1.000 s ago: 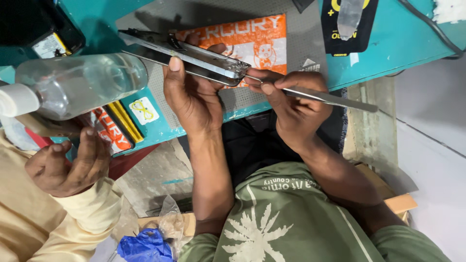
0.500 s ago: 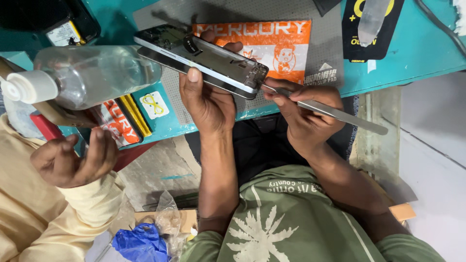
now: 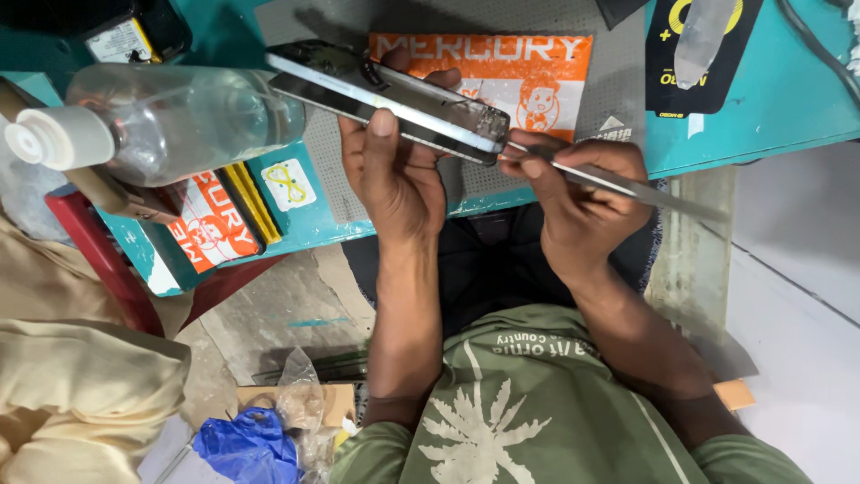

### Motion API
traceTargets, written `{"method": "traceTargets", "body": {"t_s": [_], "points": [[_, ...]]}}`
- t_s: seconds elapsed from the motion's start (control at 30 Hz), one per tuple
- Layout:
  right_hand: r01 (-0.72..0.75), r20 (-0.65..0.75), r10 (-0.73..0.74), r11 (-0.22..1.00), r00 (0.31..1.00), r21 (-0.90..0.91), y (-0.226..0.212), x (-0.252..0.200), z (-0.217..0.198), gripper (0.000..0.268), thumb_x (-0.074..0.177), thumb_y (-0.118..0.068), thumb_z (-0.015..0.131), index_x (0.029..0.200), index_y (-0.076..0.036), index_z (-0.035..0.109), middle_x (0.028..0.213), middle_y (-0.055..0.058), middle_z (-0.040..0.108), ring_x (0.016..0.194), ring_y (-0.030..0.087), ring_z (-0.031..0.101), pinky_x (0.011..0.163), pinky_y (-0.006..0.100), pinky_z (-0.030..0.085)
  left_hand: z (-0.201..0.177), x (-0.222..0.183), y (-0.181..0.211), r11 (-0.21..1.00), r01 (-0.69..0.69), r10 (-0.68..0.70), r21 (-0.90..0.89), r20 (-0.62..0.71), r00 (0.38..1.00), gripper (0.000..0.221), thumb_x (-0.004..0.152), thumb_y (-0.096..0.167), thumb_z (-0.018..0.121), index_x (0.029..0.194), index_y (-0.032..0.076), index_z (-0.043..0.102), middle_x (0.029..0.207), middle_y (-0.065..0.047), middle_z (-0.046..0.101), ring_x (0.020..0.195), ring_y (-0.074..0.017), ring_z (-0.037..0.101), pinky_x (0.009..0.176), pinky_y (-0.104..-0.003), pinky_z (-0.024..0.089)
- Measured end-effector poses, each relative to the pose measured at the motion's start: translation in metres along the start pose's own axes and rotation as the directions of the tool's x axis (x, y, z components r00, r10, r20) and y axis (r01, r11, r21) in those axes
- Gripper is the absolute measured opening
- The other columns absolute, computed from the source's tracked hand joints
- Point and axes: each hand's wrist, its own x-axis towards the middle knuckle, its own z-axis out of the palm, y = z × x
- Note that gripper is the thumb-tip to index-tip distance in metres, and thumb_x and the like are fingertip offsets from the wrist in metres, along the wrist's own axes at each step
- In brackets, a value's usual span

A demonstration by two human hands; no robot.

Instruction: The person disassembles a smartphone, removes the battery, and uses tweezers to pry open the device casing. They then clean the internal components with a cloth and handle a new battery package.

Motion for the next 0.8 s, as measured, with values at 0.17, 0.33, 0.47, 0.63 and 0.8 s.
{"method": "traceTargets", "body": {"t_s": [0.17, 0.33, 0.47, 0.63, 0.8], "points": [[-0.086, -0.039, 0.087, 0.996, 0.995, 0.037, 0.0, 0.007, -0.003, 0.019, 0.111, 0.005, 0.065, 0.12, 0.002, 0.048, 0.112, 0.029, 0.072, 0.103, 0.029, 0.077, 0.084, 0.042, 0.065, 0.014, 0.0, 0.001, 0.998, -0.002, 0.006, 0.06, -0.067, 0.998, 0.059, 0.105, 0.012, 0.064, 0.154, -0.001, 0.032, 0.134, -0.03, 0.058, 0.113, -0.0393, 0.07, 0.074, -0.044, 0.068], [-0.12, -0.051, 0.123, 0.991, 0.991, 0.064, 0.002, 0.009, -0.005, 0.021, 0.113, 0.001, 0.068, 0.122, 0.002, 0.049, 0.113, 0.028, 0.073, 0.102, 0.029, 0.077, 0.084, 0.042, 0.065, 0.022, 0.0, -0.001, 0.992, -0.02, 0.031, 0.124, -0.091, 0.995, 0.06, 0.107, 0.013, 0.066, 0.153, 0.001, 0.03, 0.133, -0.023, 0.057, 0.113, -0.0324, 0.07, 0.073, -0.039, 0.067], [-0.123, -0.059, 0.126, 0.991, 0.99, 0.051, 0.002, 0.011, -0.003, 0.021, 0.113, 0.0, 0.069, 0.123, 0.002, 0.05, 0.112, 0.027, 0.073, 0.102, 0.028, 0.078, 0.085, 0.041, 0.065, 0.024, 0.0, -0.002, 0.987, -0.016, 0.037, 0.161, -0.128, 0.991, 0.067, 0.105, 0.014, 0.068, 0.156, 0.001, 0.026, 0.132, -0.021, 0.057, 0.113, -0.0307, 0.07, 0.074, -0.037, 0.066], [-0.108, -0.045, 0.107, 0.994, 0.993, -0.02, -0.001, 0.012, -0.001, 0.021, 0.114, 0.001, 0.068, 0.123, 0.003, 0.049, 0.113, 0.027, 0.073, 0.103, 0.027, 0.078, 0.085, 0.038, 0.065, 0.027, 0.003, -0.002, 0.983, -0.016, 0.05, 0.184, -0.186, 0.981, 0.077, 0.102, 0.018, 0.071, 0.16, -0.001, 0.024, 0.135, -0.016, 0.058, 0.107, -0.0222, 0.069, 0.075, -0.037, 0.067], [-0.044, 0.001, 0.044, 0.993, 0.999, -0.107, -0.002, 0.011, 0.001, 0.02, 0.116, 0.005, 0.065, 0.125, 0.003, 0.047, 0.116, 0.028, 0.072, 0.105, 0.026, 0.077, 0.086, 0.036, 0.065, 0.032, 0.004, 0.002, 0.982, 0.01, 0.032, 0.188, -0.218, 0.975, 0.084, 0.098, 0.024, 0.074, 0.16, -0.002, 0.023, 0.12, -0.013, 0.06, 0.1, -0.0203, 0.069, 0.078, -0.042, 0.069]]}}
